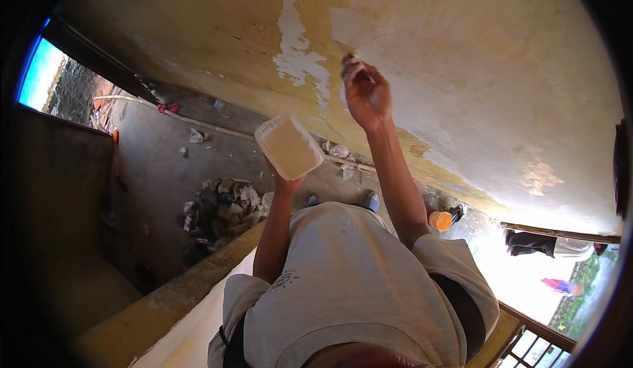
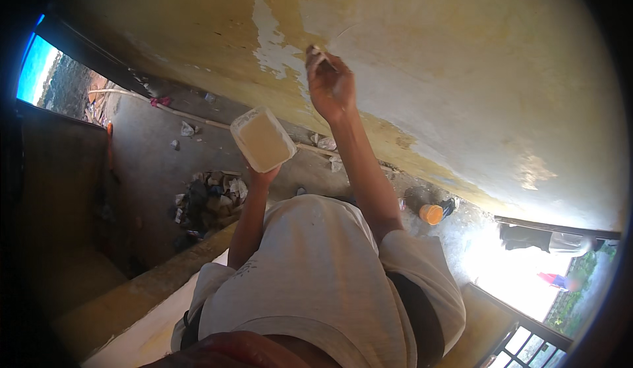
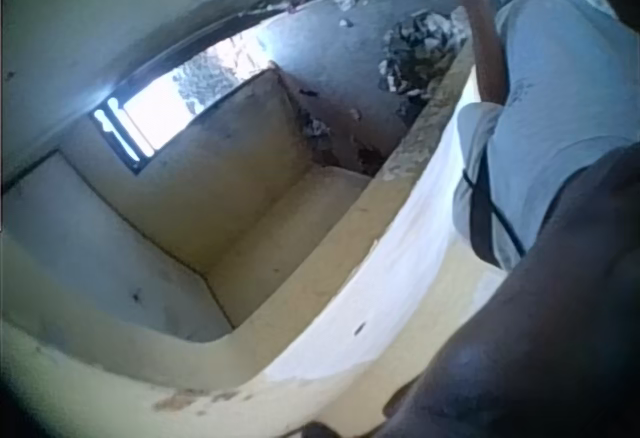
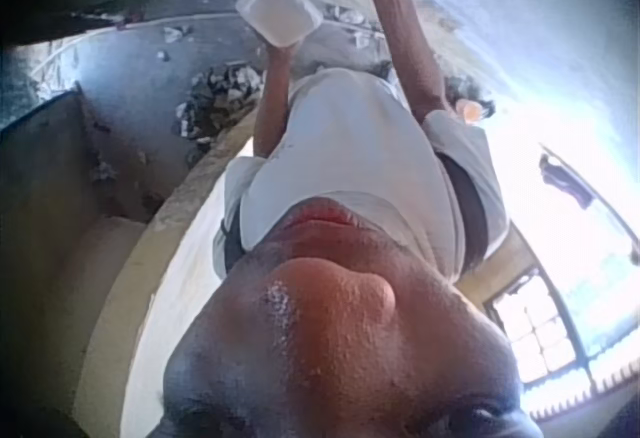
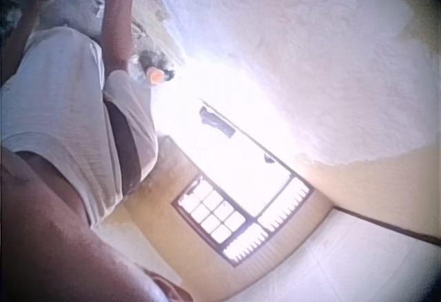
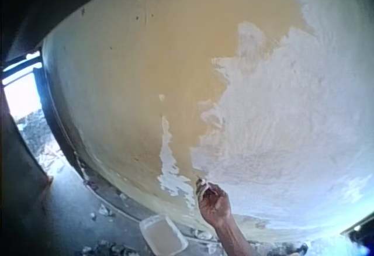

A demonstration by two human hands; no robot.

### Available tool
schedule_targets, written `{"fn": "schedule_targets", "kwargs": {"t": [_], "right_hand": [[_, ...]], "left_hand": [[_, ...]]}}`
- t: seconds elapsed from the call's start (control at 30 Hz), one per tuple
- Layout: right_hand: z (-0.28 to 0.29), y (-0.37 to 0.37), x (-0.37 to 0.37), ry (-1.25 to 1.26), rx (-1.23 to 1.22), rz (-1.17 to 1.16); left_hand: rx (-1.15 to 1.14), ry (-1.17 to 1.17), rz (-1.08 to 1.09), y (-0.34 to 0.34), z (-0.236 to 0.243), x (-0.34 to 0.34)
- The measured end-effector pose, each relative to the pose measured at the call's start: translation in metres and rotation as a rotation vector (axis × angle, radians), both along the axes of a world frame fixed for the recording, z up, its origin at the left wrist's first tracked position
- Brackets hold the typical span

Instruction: The person applies a white substance from a plastic container onto a yellowed wall using a putty knife, spreading it in thin layers over various spots.

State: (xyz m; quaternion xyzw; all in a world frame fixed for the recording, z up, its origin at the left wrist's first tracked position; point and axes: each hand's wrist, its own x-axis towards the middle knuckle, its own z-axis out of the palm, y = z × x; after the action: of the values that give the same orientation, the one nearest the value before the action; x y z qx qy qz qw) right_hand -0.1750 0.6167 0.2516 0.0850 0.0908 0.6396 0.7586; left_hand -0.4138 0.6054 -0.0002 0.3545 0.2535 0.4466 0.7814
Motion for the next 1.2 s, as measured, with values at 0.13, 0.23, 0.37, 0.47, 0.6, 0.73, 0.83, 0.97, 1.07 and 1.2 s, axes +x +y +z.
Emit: {"fn": "schedule_targets", "kwargs": {"t": [0.13, 0.23, 0.37, 0.47, 0.6, 0.73, 0.83, 0.97, 1.07, 1.2], "right_hand": [[-0.042, 0.057, 0.036, -0.07, -0.058, -0.114], [0.012, 0.041, 0.065, 0.151, 0.245, -0.021], [0.063, -0.02, 0.055, 0.127, 0.489, -0.2], [0.056, -0.052, 0.036, 0.127, 0.444, -0.223], [-0.011, -0.024, 0.013, 0.05, 0.054, -0.041], [-0.049, 0.009, 0.057, -0.153, -0.135, -0.053], [0.002, -0.01, 0.097, -0.061, 0.086, -0.184], [0.062, -0.065, 0.082, -0.064, 0.459, -0.293], [0.053, -0.092, 0.047, -0.387, 0.149, -0.393], [0.001, -0.097, -0.014, -1.061, -0.412, 0.046]], "left_hand": [[-0.559, -0.469, -0.067, 0.002, 0.033, 0.004], [-0.332, -0.274, -0.072, 0.005, 0.041, -0.004], [-0.088, 0.068, 0.022, -0.001, 0.046, -0.005], [-0.065, 0.039, 0.026, 0.002, 0.041, -0.001], [-0.489, -0.405, -0.06, 0.003, 0.035, 0.004], [-0.591, -0.43, -0.082, -0.001, 0.044, 0.018], [-0.53, -0.468, -0.136, 0.004, 0.05, 0.016], [0.372, 0.351, 0.012, 0.001, 0.058, 0.018], [0.55, 0.537, 0.046, -0.006, 0.073, 0.024], [-0.402, -0.461, -0.147, -0.002, 0.081, 0.034]]}}
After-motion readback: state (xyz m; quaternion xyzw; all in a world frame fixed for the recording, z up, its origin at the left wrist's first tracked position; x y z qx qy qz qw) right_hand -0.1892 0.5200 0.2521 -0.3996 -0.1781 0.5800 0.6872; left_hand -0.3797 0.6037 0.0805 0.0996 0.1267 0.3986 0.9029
